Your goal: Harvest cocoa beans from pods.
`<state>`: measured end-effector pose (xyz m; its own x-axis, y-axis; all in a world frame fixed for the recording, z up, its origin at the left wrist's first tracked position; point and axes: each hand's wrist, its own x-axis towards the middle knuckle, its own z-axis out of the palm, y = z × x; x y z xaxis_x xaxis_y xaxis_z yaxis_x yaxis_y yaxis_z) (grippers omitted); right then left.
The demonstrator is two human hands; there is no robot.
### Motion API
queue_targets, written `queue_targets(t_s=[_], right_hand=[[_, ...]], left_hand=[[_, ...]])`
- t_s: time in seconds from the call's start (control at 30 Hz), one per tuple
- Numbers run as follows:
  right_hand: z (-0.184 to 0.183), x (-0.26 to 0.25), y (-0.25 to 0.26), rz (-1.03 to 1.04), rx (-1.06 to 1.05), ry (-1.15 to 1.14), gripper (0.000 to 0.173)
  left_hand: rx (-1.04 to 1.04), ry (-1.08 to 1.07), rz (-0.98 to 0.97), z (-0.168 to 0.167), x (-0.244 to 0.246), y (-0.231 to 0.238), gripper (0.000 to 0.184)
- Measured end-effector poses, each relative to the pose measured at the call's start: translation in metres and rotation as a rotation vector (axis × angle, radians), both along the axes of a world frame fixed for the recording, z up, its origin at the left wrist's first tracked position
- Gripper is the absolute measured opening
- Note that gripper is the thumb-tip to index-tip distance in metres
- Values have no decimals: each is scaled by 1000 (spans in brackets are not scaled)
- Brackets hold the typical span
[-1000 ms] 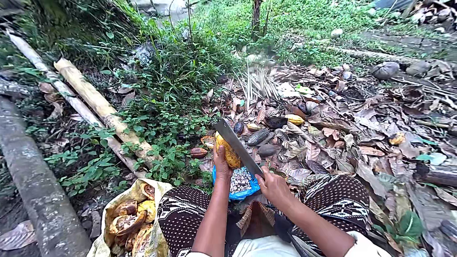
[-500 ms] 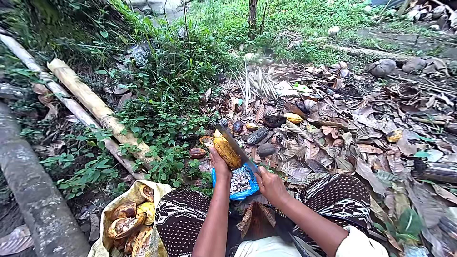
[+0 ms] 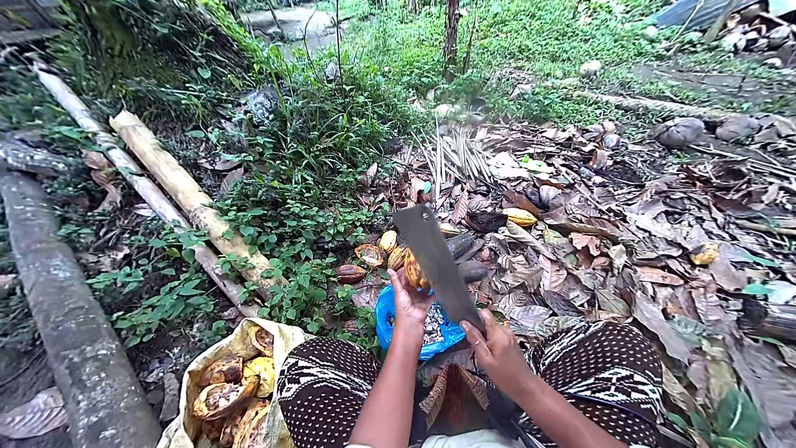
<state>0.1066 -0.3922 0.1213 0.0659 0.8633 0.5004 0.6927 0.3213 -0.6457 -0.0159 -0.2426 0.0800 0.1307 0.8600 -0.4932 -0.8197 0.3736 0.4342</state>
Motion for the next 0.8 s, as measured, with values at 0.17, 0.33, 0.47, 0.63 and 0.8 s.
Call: queue_targets(t_s=[0.17,0.33,0.47,0.63,0.8], right_hand=[[41,25,10,-5,58,228,38],[43,77,31,-165,231,80,39],[29,75,48,-190,185,80,39],[29,50,55,-127,127,72,39],[67,32,46,-66,325,161,37]], left_hand=[[-94,-179,93,-54,48,38,45],[22,-317,69,-51,61,76,49],[75,-368,54,-30,46,76,54],[49,-294,83,-18,24,65,78],[125,-304,130,-17,-1,40,83]])
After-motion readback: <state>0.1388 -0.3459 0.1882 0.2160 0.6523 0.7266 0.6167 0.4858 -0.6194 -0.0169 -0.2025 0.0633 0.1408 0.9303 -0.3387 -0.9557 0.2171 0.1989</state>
